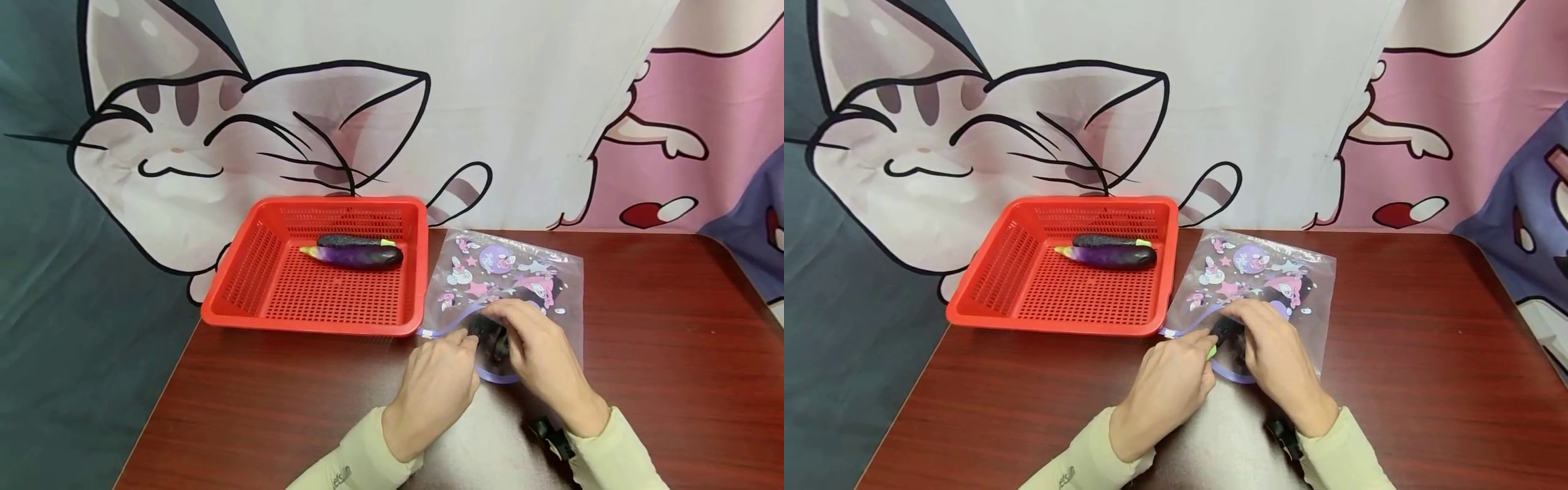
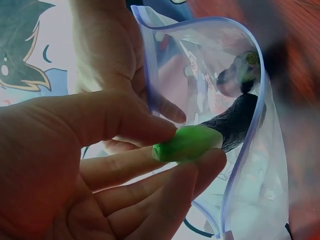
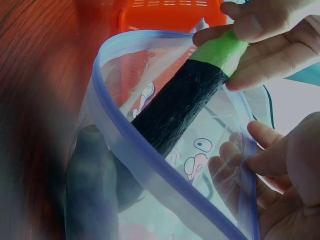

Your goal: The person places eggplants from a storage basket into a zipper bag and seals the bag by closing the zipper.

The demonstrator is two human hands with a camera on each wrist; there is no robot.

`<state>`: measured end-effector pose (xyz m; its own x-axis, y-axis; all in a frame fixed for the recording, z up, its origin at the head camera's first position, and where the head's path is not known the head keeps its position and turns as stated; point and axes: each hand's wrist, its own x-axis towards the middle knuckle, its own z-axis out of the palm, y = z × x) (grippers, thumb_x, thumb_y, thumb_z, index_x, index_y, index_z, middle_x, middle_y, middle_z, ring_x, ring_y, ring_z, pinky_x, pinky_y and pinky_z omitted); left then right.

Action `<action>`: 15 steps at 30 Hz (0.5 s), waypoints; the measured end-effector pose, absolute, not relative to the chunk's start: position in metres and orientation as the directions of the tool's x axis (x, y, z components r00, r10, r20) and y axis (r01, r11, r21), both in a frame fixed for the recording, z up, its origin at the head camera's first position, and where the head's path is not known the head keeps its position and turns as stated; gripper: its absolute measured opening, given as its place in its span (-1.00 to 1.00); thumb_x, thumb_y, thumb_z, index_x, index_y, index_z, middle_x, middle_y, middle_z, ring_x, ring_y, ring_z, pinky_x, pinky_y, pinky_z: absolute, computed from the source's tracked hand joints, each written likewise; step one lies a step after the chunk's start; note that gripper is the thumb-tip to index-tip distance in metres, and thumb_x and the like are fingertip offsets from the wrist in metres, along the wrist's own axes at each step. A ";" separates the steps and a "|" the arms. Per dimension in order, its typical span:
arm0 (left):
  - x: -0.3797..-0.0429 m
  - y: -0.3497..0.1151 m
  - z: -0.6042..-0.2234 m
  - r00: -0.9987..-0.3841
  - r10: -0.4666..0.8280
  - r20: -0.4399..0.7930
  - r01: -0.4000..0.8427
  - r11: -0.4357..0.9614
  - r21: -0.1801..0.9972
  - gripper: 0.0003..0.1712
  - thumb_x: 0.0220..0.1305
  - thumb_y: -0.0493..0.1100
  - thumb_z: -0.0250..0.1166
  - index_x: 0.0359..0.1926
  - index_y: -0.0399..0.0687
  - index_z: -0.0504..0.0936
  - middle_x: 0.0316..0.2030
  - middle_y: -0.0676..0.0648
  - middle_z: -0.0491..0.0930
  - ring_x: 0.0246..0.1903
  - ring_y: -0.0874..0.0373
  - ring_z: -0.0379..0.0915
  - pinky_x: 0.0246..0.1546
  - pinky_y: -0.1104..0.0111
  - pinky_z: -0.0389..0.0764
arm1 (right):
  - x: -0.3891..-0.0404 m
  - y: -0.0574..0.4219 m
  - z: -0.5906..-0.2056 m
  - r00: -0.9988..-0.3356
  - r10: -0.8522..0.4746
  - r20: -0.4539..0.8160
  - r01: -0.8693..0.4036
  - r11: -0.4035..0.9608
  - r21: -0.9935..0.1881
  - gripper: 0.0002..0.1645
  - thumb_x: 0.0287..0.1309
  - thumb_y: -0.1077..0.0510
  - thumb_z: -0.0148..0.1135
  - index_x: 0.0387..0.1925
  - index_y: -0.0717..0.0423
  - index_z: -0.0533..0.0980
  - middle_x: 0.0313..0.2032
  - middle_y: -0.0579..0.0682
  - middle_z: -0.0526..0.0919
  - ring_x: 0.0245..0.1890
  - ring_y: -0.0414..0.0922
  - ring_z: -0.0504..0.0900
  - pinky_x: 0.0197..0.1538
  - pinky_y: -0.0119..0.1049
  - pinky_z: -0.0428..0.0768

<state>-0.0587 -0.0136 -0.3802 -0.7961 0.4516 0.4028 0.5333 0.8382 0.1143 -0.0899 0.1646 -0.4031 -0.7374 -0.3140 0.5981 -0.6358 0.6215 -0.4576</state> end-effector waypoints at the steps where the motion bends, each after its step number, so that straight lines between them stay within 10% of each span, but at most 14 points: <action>1: -0.059 -0.014 -0.380 -0.795 0.455 0.401 0.537 0.836 0.117 -0.79 -0.08 -0.27 0.41 -0.31 -0.05 0.74 -0.49 0.12 0.54 -0.65 0.17 0.53 -0.71 0.36 0.43 | -0.090 0.165 -0.403 -0.737 -0.315 0.598 -0.636 0.623 -0.456 -0.58 0.15 0.55 0.01 -0.10 0.16 0.62 -0.11 -0.04 0.68 -0.03 -0.07 0.62 0.20 -0.56 0.32; 15: -0.064 -0.009 -0.386 -0.785 0.454 0.422 0.552 0.821 0.143 -0.90 0.07 -0.26 0.38 -0.35 0.01 0.75 -0.48 0.15 0.53 -0.63 0.21 0.55 -0.69 0.40 0.45 | -0.088 0.163 -0.401 -0.730 -0.312 0.608 -0.642 0.617 -0.455 -0.60 0.14 0.56 0.06 -0.12 0.15 0.62 -0.12 -0.04 0.68 -0.04 -0.07 0.62 0.19 -0.54 0.33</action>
